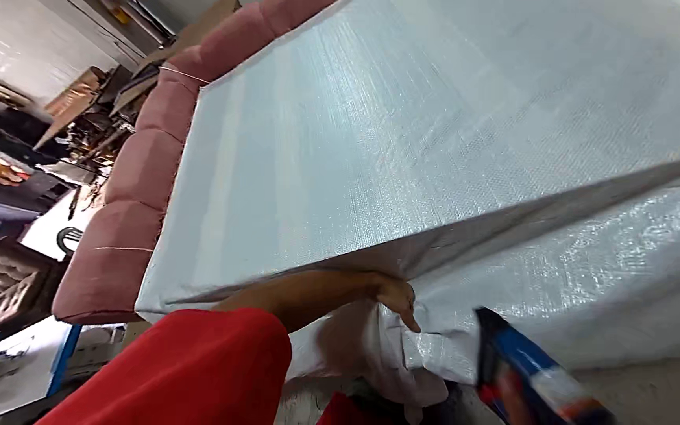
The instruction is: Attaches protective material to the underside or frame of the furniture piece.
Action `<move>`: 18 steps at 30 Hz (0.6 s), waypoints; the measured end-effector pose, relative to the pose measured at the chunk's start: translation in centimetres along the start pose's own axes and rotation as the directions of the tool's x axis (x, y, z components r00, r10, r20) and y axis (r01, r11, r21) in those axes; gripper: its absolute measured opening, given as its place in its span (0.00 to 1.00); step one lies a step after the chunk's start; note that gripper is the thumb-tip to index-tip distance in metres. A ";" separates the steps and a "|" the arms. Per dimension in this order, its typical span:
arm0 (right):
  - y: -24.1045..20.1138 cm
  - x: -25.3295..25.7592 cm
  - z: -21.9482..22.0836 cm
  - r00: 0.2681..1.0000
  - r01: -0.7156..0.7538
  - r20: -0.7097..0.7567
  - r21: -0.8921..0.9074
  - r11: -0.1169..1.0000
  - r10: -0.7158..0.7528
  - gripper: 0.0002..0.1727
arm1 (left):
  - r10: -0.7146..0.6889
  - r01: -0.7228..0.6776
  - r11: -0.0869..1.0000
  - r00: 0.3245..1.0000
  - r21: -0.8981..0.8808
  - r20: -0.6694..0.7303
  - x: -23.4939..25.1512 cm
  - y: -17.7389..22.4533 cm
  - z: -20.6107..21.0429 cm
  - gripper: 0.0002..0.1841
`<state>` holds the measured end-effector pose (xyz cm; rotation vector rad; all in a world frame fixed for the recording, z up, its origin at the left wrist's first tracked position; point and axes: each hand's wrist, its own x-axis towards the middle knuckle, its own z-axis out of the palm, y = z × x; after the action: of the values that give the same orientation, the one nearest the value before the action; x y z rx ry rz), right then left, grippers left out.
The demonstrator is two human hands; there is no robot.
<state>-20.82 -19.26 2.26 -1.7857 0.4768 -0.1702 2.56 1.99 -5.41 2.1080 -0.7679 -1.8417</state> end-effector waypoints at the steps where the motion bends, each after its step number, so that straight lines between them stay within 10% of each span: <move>1: -0.1 0.5 2.4 0.991 0.126 -0.043 -0.011 0.992 -0.126 0.23 | -0.015 0.015 1.000 1.000 -0.004 0.001 -0.1 0.0 -0.4 0.28; 11: -3.3 4.0 11.7 0.911 0.366 -0.199 -0.012 0.930 -0.361 0.15 | -0.025 0.025 1.000 1.000 0.019 0.005 -4.0 2.2 -1.2 0.27; 18: -3.3 2.3 16.6 0.897 0.365 -0.195 -0.178 0.914 -0.397 0.20 | 0.219 -0.173 0.950 0.963 0.259 -0.160 -7.6 2.4 0.2 0.17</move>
<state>-12.01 -4.71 0.59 -1.9929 0.2963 -0.6372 1.33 3.99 2.21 2.2145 -1.1595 -1.4871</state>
